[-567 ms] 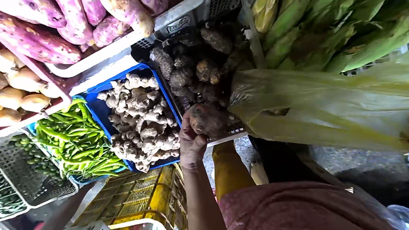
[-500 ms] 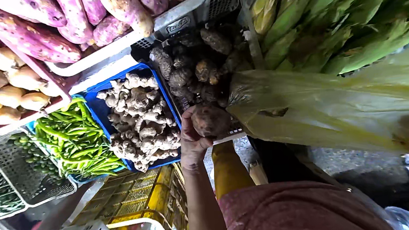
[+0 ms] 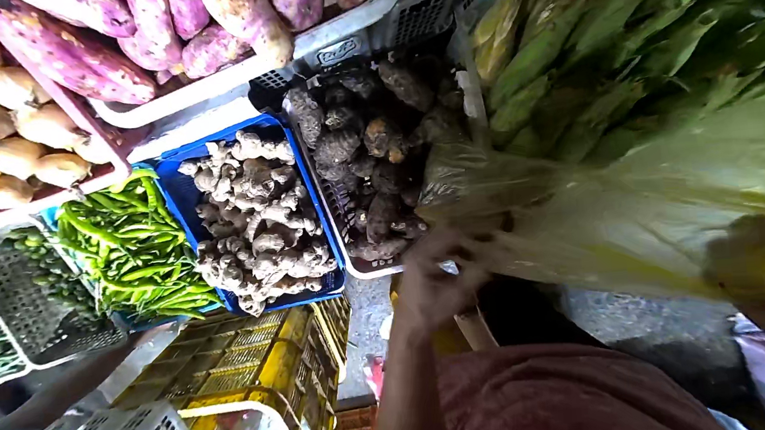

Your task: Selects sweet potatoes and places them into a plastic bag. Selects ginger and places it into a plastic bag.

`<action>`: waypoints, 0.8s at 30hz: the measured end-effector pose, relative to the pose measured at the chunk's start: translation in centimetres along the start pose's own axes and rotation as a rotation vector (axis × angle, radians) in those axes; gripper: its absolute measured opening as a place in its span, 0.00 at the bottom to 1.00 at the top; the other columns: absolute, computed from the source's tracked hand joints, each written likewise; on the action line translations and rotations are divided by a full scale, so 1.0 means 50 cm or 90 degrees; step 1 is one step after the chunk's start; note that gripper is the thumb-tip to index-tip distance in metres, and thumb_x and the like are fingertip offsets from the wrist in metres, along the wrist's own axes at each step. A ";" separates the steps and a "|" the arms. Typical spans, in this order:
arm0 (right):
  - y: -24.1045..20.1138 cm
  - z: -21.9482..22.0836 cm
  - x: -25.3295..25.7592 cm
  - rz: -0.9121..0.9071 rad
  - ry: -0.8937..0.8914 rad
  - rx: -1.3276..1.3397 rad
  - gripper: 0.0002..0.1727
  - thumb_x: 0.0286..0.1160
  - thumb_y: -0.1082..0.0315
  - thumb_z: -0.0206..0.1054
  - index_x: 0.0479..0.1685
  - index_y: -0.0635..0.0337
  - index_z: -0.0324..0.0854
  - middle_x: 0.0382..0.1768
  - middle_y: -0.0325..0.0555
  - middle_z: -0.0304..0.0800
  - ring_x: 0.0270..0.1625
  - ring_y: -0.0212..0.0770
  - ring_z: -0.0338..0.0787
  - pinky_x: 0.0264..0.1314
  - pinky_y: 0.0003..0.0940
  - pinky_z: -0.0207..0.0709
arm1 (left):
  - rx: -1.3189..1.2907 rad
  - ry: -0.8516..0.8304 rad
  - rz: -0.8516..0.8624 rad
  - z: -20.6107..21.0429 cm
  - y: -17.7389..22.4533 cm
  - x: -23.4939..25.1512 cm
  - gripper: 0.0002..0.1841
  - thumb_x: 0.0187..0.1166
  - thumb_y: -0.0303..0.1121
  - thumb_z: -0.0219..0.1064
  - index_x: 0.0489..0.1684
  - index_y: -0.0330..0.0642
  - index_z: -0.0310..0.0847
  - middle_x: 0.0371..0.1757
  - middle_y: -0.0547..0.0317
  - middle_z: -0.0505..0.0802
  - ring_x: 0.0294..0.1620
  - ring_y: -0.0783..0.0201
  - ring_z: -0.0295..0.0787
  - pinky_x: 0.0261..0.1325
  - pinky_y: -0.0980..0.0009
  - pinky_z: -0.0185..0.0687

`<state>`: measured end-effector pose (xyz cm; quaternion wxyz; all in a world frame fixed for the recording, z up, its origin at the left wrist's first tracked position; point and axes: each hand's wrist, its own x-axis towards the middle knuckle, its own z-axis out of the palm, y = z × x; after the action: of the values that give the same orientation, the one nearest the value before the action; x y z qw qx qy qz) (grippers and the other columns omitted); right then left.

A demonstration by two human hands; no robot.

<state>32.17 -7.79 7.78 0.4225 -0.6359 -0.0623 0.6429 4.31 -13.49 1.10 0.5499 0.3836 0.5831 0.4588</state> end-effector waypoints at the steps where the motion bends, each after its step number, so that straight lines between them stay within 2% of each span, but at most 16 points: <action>1: -0.005 -0.001 -0.003 0.011 0.034 -0.010 0.21 0.84 0.69 0.39 0.34 0.46 0.80 0.29 0.29 0.91 0.35 0.23 0.91 0.43 0.20 0.87 | 0.029 0.105 -0.041 -0.031 -0.024 0.004 0.10 0.77 0.23 0.66 0.51 0.28 0.87 0.50 0.50 0.96 0.48 0.68 0.93 0.52 0.69 0.90; 2: -0.010 0.003 -0.007 0.019 0.061 -0.024 0.21 0.84 0.70 0.37 0.35 0.47 0.78 0.28 0.29 0.90 0.35 0.23 0.91 0.44 0.21 0.87 | 0.117 0.181 -0.107 -0.070 -0.060 0.018 0.12 0.80 0.24 0.64 0.56 0.29 0.86 0.52 0.49 0.95 0.49 0.66 0.93 0.54 0.67 0.90; 3: -0.015 0.016 -0.014 0.024 0.083 -0.041 0.20 0.83 0.72 0.37 0.37 0.48 0.76 0.28 0.29 0.90 0.35 0.23 0.91 0.44 0.21 0.87 | 0.226 0.199 -0.186 -0.111 -0.112 0.038 0.15 0.84 0.27 0.63 0.64 0.30 0.83 0.59 0.44 0.92 0.56 0.60 0.91 0.61 0.62 0.87; 4: -0.020 0.039 -0.024 0.026 0.101 -0.067 0.19 0.84 0.75 0.35 0.38 0.49 0.72 0.27 0.27 0.89 0.34 0.23 0.90 0.44 0.20 0.87 | 0.319 0.157 -0.277 -0.147 -0.165 0.054 0.20 0.87 0.30 0.61 0.73 0.31 0.77 0.69 0.38 0.86 0.67 0.50 0.87 0.72 0.55 0.81; 5: -0.022 0.058 -0.027 0.027 0.114 -0.071 0.20 0.83 0.76 0.33 0.35 0.49 0.71 0.24 0.28 0.88 0.31 0.22 0.90 0.40 0.18 0.86 | 0.376 0.084 -0.369 -0.171 -0.214 0.070 0.24 0.89 0.35 0.59 0.81 0.33 0.70 0.77 0.33 0.80 0.76 0.43 0.80 0.79 0.48 0.73; 7: -0.024 0.054 -0.017 0.017 0.070 -0.058 0.20 0.78 0.78 0.36 0.29 0.48 0.73 0.23 0.29 0.88 0.30 0.23 0.89 0.39 0.18 0.85 | 0.416 -0.027 -0.495 -0.174 -0.260 0.086 0.31 0.90 0.46 0.59 0.88 0.40 0.62 0.84 0.31 0.72 0.82 0.35 0.72 0.82 0.39 0.66; 9: -0.020 0.027 0.001 0.006 0.004 -0.034 0.19 0.74 0.76 0.44 0.27 0.48 0.79 0.25 0.31 0.90 0.32 0.25 0.91 0.42 0.20 0.86 | 0.457 -0.038 -0.494 -0.144 -0.241 0.072 0.34 0.83 0.46 0.69 0.86 0.40 0.66 0.82 0.32 0.74 0.81 0.35 0.73 0.81 0.40 0.68; 10: -0.018 0.028 0.008 0.001 0.002 -0.039 0.19 0.76 0.75 0.41 0.29 0.47 0.77 0.25 0.30 0.90 0.32 0.24 0.90 0.41 0.20 0.86 | 0.498 -0.039 -0.485 -0.126 -0.228 0.065 0.38 0.76 0.48 0.75 0.84 0.38 0.68 0.81 0.32 0.75 0.82 0.36 0.71 0.83 0.41 0.67; 11: -0.016 0.024 0.014 0.006 0.005 -0.045 0.19 0.78 0.74 0.39 0.30 0.47 0.76 0.25 0.30 0.89 0.31 0.23 0.90 0.39 0.18 0.86 | 0.540 -0.047 -0.489 -0.104 -0.213 0.055 0.44 0.69 0.50 0.79 0.84 0.37 0.67 0.82 0.33 0.75 0.85 0.37 0.67 0.85 0.43 0.65; 12: -0.016 0.013 0.020 0.027 0.002 -0.035 0.20 0.79 0.72 0.40 0.30 0.47 0.79 0.25 0.30 0.90 0.31 0.22 0.90 0.38 0.18 0.86 | 0.569 -0.052 -0.498 -0.078 -0.198 0.043 0.49 0.66 0.51 0.82 0.86 0.35 0.64 0.84 0.32 0.72 0.88 0.36 0.61 0.87 0.44 0.62; 13: -0.017 0.012 0.025 0.036 0.004 -0.034 0.22 0.80 0.71 0.38 0.30 0.47 0.80 0.25 0.30 0.90 0.31 0.22 0.90 0.37 0.17 0.85 | 0.582 -0.039 -0.489 -0.054 -0.189 0.035 0.51 0.65 0.49 0.82 0.88 0.33 0.60 0.85 0.30 0.69 0.90 0.34 0.55 0.89 0.45 0.58; 16: -0.022 0.065 0.016 0.011 0.063 -0.089 0.21 0.86 0.72 0.30 0.36 0.49 0.71 0.25 0.28 0.86 0.30 0.23 0.88 0.39 0.19 0.85 | 0.550 0.086 -0.348 -0.012 -0.220 0.011 0.45 0.69 0.40 0.79 0.86 0.26 0.62 0.84 0.24 0.70 0.90 0.30 0.54 0.91 0.46 0.52; 18: -0.022 0.087 0.013 0.012 0.096 -0.102 0.22 0.86 0.73 0.29 0.35 0.48 0.70 0.22 0.27 0.84 0.28 0.23 0.87 0.37 0.18 0.84 | 0.539 0.125 -0.270 -0.020 -0.237 -0.005 0.35 0.75 0.35 0.71 0.82 0.26 0.68 0.80 0.27 0.76 0.87 0.30 0.62 0.89 0.45 0.57; 20: -0.023 0.065 0.024 0.022 0.060 -0.091 0.22 0.82 0.73 0.32 0.32 0.47 0.73 0.23 0.28 0.85 0.29 0.23 0.88 0.38 0.18 0.84 | 0.506 0.074 -0.293 -0.071 -0.228 0.008 0.27 0.79 0.29 0.66 0.78 0.30 0.75 0.77 0.30 0.80 0.84 0.33 0.69 0.86 0.44 0.62; 21: -0.024 0.041 0.032 0.036 0.032 -0.081 0.23 0.83 0.72 0.32 0.32 0.47 0.74 0.25 0.29 0.87 0.31 0.24 0.89 0.38 0.19 0.85 | 0.497 0.016 -0.337 -0.106 -0.225 0.018 0.27 0.79 0.30 0.66 0.79 0.34 0.76 0.79 0.33 0.79 0.84 0.36 0.70 0.85 0.44 0.64; 24: -0.021 0.007 0.047 0.059 0.000 -0.053 0.25 0.82 0.71 0.32 0.32 0.49 0.78 0.27 0.33 0.90 0.32 0.26 0.91 0.38 0.20 0.86 | 0.471 -0.142 -0.482 -0.172 -0.233 0.064 0.38 0.73 0.37 0.77 0.87 0.44 0.67 0.90 0.36 0.64 0.87 0.36 0.62 0.85 0.41 0.63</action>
<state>32.74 -5.47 6.70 0.3654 -0.6550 -0.0597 0.6587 -3.87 -14.74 -11.19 0.5638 0.3612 0.7410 -0.0508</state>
